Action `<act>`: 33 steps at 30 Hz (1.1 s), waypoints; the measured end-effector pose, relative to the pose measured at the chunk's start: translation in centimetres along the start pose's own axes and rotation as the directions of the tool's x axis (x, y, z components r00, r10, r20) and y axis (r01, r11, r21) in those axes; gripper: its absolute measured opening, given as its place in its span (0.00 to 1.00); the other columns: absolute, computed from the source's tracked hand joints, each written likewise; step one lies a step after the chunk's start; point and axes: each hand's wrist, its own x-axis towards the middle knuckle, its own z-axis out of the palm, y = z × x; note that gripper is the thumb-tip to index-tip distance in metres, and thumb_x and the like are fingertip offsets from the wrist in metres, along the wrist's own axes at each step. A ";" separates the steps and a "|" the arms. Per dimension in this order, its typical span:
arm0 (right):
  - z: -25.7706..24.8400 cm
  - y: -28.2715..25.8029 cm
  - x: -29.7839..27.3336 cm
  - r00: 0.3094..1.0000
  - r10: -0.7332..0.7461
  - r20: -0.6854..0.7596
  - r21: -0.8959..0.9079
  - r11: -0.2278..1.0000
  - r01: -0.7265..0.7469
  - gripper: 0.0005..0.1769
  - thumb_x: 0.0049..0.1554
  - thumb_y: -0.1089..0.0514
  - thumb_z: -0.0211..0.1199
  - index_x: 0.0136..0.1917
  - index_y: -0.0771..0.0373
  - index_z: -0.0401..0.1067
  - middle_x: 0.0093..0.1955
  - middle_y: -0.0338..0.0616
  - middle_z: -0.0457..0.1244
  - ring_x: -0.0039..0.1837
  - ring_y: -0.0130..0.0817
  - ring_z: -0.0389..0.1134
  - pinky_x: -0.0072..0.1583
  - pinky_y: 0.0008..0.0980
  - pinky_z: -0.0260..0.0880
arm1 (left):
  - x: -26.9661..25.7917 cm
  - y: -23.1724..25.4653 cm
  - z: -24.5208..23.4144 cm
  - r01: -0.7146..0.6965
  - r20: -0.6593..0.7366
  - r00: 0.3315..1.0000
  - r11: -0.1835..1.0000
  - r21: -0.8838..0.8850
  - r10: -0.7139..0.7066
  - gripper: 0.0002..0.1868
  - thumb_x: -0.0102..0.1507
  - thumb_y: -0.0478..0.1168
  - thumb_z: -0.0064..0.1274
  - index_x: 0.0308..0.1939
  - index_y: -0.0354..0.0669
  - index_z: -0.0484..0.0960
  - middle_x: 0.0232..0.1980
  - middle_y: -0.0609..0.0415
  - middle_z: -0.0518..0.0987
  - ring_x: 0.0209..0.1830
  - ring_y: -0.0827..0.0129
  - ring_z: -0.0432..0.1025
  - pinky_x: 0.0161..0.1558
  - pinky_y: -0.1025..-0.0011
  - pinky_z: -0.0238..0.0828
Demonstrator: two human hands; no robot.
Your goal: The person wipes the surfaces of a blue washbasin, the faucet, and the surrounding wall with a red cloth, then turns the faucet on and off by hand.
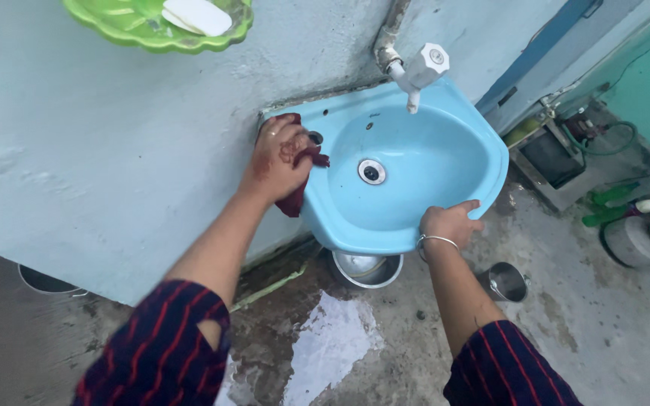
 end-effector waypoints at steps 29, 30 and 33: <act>-1.0 -0.4 -0.6 0.998 0.015 0.053 0.022 1.000 -0.016 0.50 0.57 0.57 0.58 0.84 0.63 0.36 0.76 0.71 0.44 0.66 0.67 0.64 0.66 0.52 0.67 | -2.0 3.6 -2.2 -0.110 0.105 0.989 0.993 0.040 0.106 0.18 0.58 0.44 0.64 0.49 0.43 0.80 0.61 0.44 0.76 0.65 0.42 0.68 0.66 0.53 0.65; -1.1 -0.5 -0.7 0.997 0.020 0.068 0.014 1.000 -0.021 0.50 0.57 0.56 0.58 0.84 0.63 0.35 0.76 0.71 0.44 0.66 0.67 0.64 0.66 0.52 0.66 | -1.0 2.8 -2.6 -0.013 0.099 0.995 1.000 -0.006 0.014 0.21 0.57 0.44 0.64 0.51 0.41 0.79 0.62 0.43 0.74 0.64 0.41 0.67 0.65 0.52 0.65; -1.1 -0.4 -1.0 0.999 -0.004 0.044 0.015 1.000 0.004 0.50 0.57 0.55 0.59 0.84 0.64 0.36 0.75 0.71 0.45 0.67 0.67 0.64 0.66 0.53 0.66 | -0.1 1.6 -2.3 0.049 0.076 0.996 0.999 -0.010 -0.048 0.23 0.57 0.42 0.64 0.54 0.40 0.77 0.60 0.44 0.75 0.63 0.43 0.68 0.69 0.51 0.60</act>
